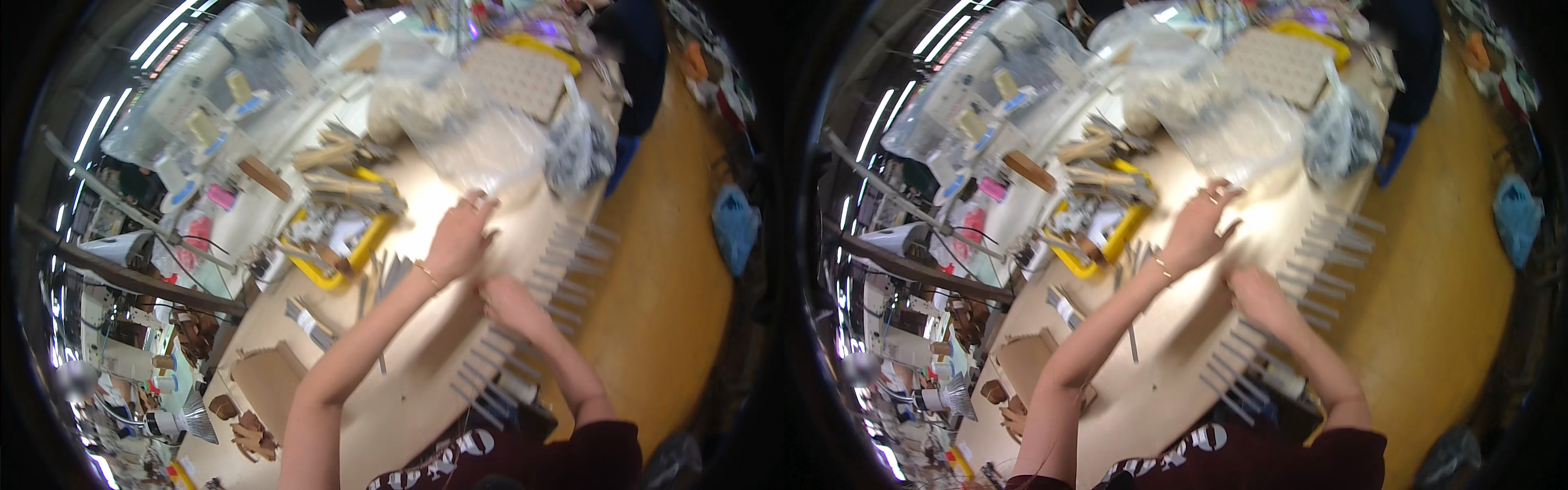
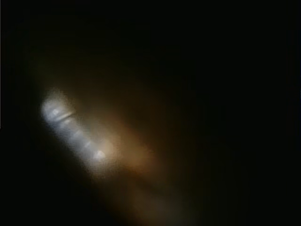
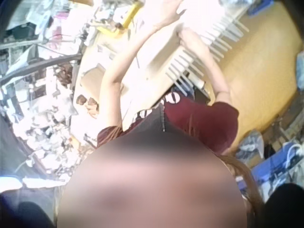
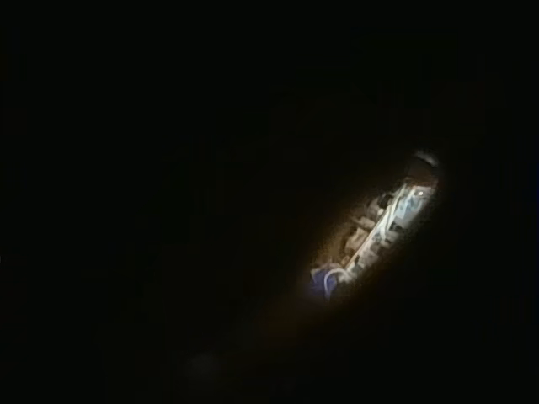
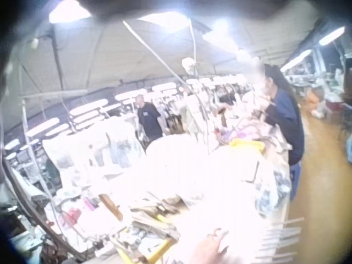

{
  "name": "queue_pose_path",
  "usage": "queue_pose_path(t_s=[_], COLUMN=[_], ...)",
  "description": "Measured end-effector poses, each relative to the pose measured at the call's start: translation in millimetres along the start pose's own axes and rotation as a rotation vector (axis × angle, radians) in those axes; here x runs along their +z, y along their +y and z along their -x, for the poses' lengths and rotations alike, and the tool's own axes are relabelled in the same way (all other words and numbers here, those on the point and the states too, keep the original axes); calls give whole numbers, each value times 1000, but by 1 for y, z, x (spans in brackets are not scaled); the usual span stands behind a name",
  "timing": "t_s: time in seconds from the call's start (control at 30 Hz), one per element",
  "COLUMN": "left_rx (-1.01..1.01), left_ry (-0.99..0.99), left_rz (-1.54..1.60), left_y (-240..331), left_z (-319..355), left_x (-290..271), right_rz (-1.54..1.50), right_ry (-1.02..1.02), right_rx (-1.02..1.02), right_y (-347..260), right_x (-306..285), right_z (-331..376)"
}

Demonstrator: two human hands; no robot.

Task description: The person handles small black and white plastic pieces, placing them into a clear plastic bag. They then pick up thin wooden sticks, bend them into loops, and place them on the table. The person continues to manipulate the sticks and plastic pieces throughout the clip.

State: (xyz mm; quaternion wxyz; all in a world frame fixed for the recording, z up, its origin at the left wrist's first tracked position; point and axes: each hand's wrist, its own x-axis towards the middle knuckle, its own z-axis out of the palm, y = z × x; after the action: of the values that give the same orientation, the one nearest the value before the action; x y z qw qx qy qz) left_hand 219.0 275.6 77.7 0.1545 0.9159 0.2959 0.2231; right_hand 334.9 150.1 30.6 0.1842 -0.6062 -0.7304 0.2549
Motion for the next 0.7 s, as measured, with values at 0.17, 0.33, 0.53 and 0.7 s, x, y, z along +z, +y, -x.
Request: queue_pose_path(t_s=[0.17,0.33,0.53,0.7], left_rx=[117,-2,-76,-212], left_ry=[64,-198,338,559], left_rz=[-275,-381,-10,279], left_y=[3,-20,-40,-28], left_z=[-48,-67,-45,-24], left_x=[40,61,19,-43], right_rz=[-10,-77,-544,-855], right_ry=[-54,-69,-31,11], right_rx=[-79,-68,-9,44], right_y=[4,0,16,28], right_x=[-2,-8,-32,-90], right_z=[4,2,-9,-76])
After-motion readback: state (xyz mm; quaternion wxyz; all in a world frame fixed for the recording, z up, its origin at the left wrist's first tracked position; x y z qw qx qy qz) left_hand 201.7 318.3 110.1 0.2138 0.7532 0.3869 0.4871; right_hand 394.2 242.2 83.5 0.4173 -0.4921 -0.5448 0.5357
